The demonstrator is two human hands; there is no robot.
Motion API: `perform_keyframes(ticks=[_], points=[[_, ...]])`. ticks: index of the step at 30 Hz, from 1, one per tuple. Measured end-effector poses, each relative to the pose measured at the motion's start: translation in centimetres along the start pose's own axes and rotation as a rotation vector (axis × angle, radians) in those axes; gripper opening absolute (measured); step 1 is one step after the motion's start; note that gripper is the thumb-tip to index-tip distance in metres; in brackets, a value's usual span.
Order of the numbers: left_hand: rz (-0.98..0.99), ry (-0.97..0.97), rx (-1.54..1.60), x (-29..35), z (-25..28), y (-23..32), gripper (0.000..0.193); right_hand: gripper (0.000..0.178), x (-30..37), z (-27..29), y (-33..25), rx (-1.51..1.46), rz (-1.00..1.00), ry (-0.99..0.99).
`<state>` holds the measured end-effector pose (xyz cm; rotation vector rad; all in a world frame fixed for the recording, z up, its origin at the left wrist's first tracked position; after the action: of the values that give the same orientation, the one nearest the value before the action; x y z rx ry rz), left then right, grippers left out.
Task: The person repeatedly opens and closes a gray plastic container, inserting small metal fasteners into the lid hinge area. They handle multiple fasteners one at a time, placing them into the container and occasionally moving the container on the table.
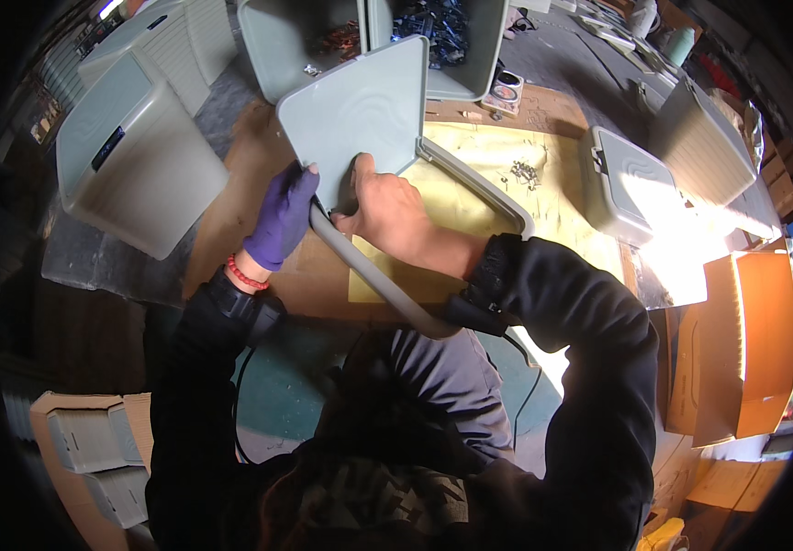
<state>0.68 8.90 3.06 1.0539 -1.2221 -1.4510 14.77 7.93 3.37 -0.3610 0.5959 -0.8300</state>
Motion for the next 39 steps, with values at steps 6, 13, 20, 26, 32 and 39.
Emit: perform_keyframes(ticks=[6,13,20,26,32,39], points=[[0.047,0.003,0.062,-0.3,-0.2,-1.5,0.038,0.056,0.2,0.2,0.2,0.020,-0.082,-0.081],[-0.309,0.053,-0.354,-0.1,-0.6,0.1,0.022,0.021,5.2,16.0,11.2,0.400,-0.170,0.130],[-0.268,0.032,-0.337,0.0,-0.2,0.2,0.021,0.025,8.8,13.0,16.6,0.246,-0.218,0.018],[-0.225,0.047,-0.359,0.0,-0.3,0.1,0.022,0.021,6.1,13.3,12.3,0.243,-0.046,0.090],[-0.309,0.066,-0.310,0.2,-0.3,0.6,0.021,0.016,2.6,10.6,8.8,0.544,0.300,-0.285],[-0.246,0.043,-0.311,0.1,-0.4,0.4,0.027,0.023,1.4,9.1,5.5,0.657,0.661,-0.253]])
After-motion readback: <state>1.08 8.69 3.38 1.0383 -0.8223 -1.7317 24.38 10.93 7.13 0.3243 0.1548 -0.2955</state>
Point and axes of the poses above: each hand's wrist, its own x-axis away from the middle knuckle, its own z-axis out of the back of the hand, y = z × x, the point moved 8 cm from there along -x, towards the middle knuckle, and after that the axes turned 14 degrees about z, right-handed, at the moved point
